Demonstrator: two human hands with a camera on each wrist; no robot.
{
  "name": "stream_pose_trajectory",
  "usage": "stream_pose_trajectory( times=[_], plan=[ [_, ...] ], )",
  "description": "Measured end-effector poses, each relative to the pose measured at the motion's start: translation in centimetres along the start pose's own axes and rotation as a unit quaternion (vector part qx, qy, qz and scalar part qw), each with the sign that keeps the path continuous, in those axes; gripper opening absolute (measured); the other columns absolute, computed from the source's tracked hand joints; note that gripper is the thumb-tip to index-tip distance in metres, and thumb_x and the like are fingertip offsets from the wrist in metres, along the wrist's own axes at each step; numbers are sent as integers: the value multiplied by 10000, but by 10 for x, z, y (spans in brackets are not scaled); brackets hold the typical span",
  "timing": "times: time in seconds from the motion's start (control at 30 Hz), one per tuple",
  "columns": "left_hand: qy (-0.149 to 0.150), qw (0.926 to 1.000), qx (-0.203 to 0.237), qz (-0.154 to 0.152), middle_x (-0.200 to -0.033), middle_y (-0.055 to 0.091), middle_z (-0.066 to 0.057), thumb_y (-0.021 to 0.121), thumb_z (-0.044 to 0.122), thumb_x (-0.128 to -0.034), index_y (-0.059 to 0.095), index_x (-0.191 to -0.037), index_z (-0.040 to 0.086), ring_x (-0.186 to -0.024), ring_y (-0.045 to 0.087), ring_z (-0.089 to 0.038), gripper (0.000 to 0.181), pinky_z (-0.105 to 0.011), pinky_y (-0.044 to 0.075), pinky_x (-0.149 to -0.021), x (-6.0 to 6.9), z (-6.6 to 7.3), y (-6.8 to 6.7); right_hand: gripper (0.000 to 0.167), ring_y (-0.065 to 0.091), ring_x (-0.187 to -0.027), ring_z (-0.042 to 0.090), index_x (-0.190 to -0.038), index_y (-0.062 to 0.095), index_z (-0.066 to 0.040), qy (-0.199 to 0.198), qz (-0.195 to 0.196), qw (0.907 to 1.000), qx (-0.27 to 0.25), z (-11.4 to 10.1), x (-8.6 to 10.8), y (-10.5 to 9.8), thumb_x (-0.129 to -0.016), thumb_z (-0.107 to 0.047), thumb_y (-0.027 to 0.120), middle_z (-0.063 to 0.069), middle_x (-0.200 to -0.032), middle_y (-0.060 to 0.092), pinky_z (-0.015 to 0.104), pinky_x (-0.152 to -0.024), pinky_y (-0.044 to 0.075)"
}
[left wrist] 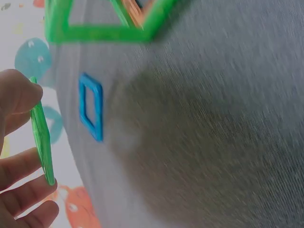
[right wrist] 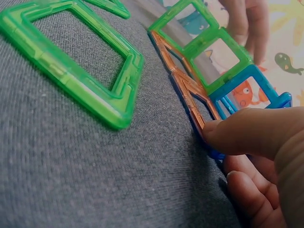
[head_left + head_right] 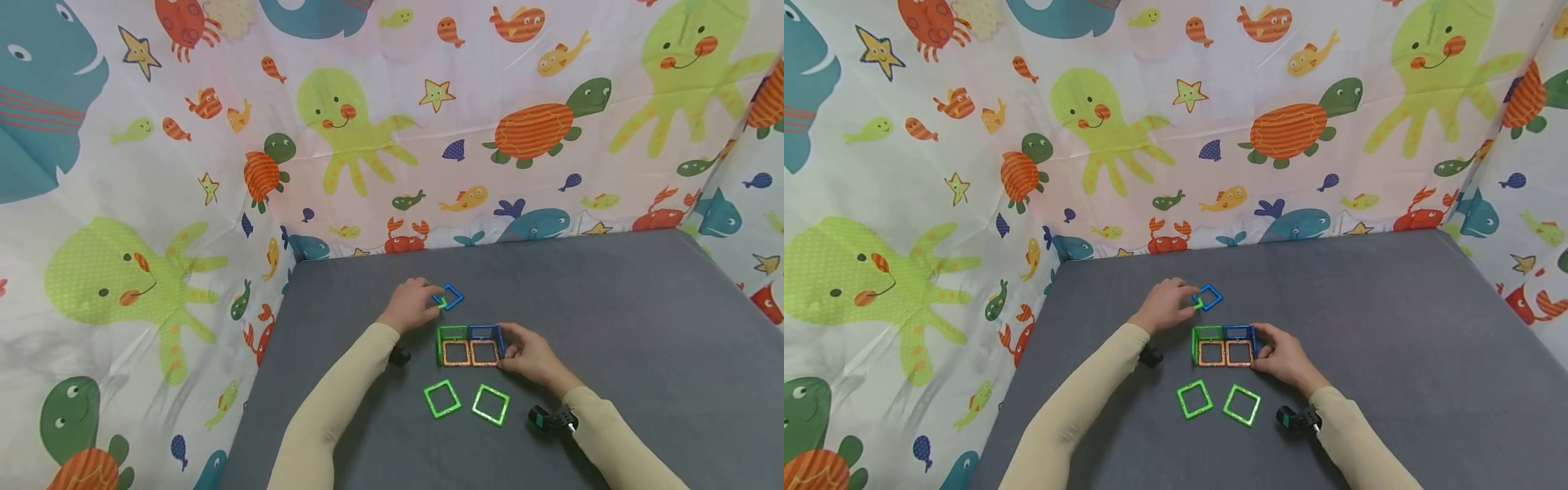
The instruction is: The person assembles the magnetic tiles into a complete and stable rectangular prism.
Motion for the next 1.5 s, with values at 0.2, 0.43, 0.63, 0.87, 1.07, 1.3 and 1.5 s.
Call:
stream_pose_trajectory(
  times=[0.2,0.43,0.63,0.87,1.07,1.3,1.5],
  plan=[
    [565,9983,-150,-62,-1312,659,-45,626,315,-982,656,-1385,239,-1164,609,-230,411,-413,520,-995,3,27,-5,737,616,-715,128,-1445,506,-27,-9,18,10000,23,-1,0,0,-769,-46,799,65,-912,696,250,-602,483],
    [1181,9925,-311,55,-1282,670,-28,641,340,-972,670,-1366,254,-1123,635,-202,405,-372,541,-937,8,54,-4,722,612,-707,109,-1433,518,-28,54,70,10000,-33,-3,1,1,-769,-44,803,100,-978,688,252,-613,486],
    [1685,9848,-411,123,-1247,686,-17,661,339,-958,687,-1345,235,-1060,646,-169,401,-310,541,-886,11,70,1,720,608,-714,117,-1433,518,-34,85,71,9999,8,-3,2,2,-773,-41,804,84,-953,689,252,-597,488],
    [1901,9798,-606,122,-1219,695,8,694,369,-938,696,-1329,260,-1011,655,-143,407,-281,538,-837,13,83,6,718,607,-703,139,-1437,512,-30,89,68,9999,30,-2,3,2,-781,-35,803,48,-843,688,260,-581,480],
    [1955,9783,-686,50,-1221,691,19,674,382,-954,691,-1334,272,-1038,640,-149,395,-275,528,-874,14,90,9,711,604,-703,130,-1441,510,-32,58,87,9999,62,-4,3,1,-792,-41,801,33,-827,687,260,-581,478],
    [2051,9765,-643,171,-1217,704,23,690,412,-943,708,-1310,265,-1046,647,-149,396,-266,523,-868,14,95,10,714,614,-692,112,-1445,508,-27,-53,92,9999,83,-4,4,1,-793,-40,799,26,-815,695,259,-603,484],
    [2110,9748,-705,192,-1206,709,29,687,414,-939,710,-1303,267,-1019,651,-145,393,-255,518,-844,13,98,11,717,622,-689,119,-1449,505,-26,-39,81,9999,87,-4,5,1,-794,-44,797,17,-798,698,267,-609,487]
  ],
)
Point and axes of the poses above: each hand's wrist, its own x-axis away from the middle knuckle, its own y-axis out of the palm, z = x × y, the point moved 1 cm from there along -x, towards the middle knuckle
